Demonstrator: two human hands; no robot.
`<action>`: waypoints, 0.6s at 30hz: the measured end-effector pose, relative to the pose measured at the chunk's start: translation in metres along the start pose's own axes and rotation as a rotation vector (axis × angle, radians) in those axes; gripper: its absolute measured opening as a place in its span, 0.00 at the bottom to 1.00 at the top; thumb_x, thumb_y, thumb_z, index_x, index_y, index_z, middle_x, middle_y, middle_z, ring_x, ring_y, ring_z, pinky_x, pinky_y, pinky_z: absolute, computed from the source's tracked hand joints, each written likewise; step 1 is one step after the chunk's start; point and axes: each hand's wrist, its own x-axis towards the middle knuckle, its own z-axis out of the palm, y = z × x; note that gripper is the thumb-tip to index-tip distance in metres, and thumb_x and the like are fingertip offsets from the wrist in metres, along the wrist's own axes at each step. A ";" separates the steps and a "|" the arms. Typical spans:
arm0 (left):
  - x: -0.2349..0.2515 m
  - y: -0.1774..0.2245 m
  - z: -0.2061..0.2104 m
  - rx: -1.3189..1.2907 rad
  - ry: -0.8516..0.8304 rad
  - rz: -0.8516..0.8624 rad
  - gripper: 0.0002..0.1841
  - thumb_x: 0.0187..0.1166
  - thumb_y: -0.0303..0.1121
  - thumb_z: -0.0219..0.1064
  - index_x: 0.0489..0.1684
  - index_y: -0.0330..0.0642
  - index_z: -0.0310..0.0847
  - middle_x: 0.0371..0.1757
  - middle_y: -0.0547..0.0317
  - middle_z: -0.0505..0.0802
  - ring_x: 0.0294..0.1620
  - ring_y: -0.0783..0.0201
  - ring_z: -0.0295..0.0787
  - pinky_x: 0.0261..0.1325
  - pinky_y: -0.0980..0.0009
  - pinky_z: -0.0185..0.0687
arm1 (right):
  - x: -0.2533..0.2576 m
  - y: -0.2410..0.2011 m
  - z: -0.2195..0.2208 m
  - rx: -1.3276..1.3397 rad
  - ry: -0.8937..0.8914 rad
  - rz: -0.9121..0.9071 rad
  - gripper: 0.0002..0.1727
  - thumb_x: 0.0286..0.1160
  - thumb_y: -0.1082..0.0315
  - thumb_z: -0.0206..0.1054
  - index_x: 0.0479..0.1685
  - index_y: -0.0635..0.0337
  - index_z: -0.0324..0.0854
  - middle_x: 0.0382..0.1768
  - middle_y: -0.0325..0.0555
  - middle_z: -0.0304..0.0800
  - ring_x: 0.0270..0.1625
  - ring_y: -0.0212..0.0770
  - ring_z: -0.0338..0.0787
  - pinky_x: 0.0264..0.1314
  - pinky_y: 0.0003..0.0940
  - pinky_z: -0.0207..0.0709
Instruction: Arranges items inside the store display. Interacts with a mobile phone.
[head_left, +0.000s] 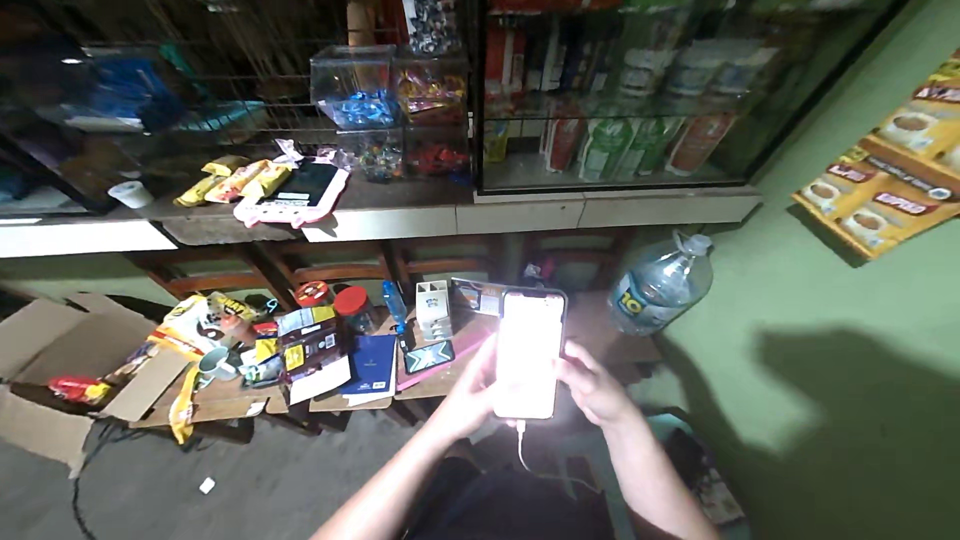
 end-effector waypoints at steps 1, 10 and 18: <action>0.000 0.000 0.001 0.009 -0.001 -0.006 0.32 0.77 0.25 0.52 0.80 0.18 0.45 0.53 0.69 0.87 0.43 0.88 0.86 0.47 0.85 0.85 | -0.001 -0.002 0.001 0.003 0.030 0.023 0.17 0.71 0.73 0.57 0.57 0.73 0.73 0.43 0.33 0.83 0.46 0.17 0.85 0.54 0.19 0.81; 0.008 0.011 0.009 0.023 0.222 -0.306 0.24 0.93 0.35 0.35 0.78 0.29 0.65 0.54 0.61 0.88 0.50 0.82 0.85 0.57 0.79 0.83 | -0.010 0.023 0.003 0.138 -0.115 0.034 0.45 0.60 0.62 0.69 0.79 0.74 0.52 0.53 0.35 0.86 0.49 0.23 0.90 0.52 0.26 0.87; 0.009 0.006 0.013 -0.023 0.332 -0.312 0.20 0.93 0.31 0.38 0.50 0.35 0.81 0.34 0.69 0.89 0.38 0.81 0.87 0.48 0.78 0.85 | -0.013 0.036 0.004 0.287 -0.210 0.086 0.55 0.54 0.55 0.77 0.80 0.63 0.43 0.48 0.33 0.89 0.37 0.31 0.94 0.34 0.30 0.90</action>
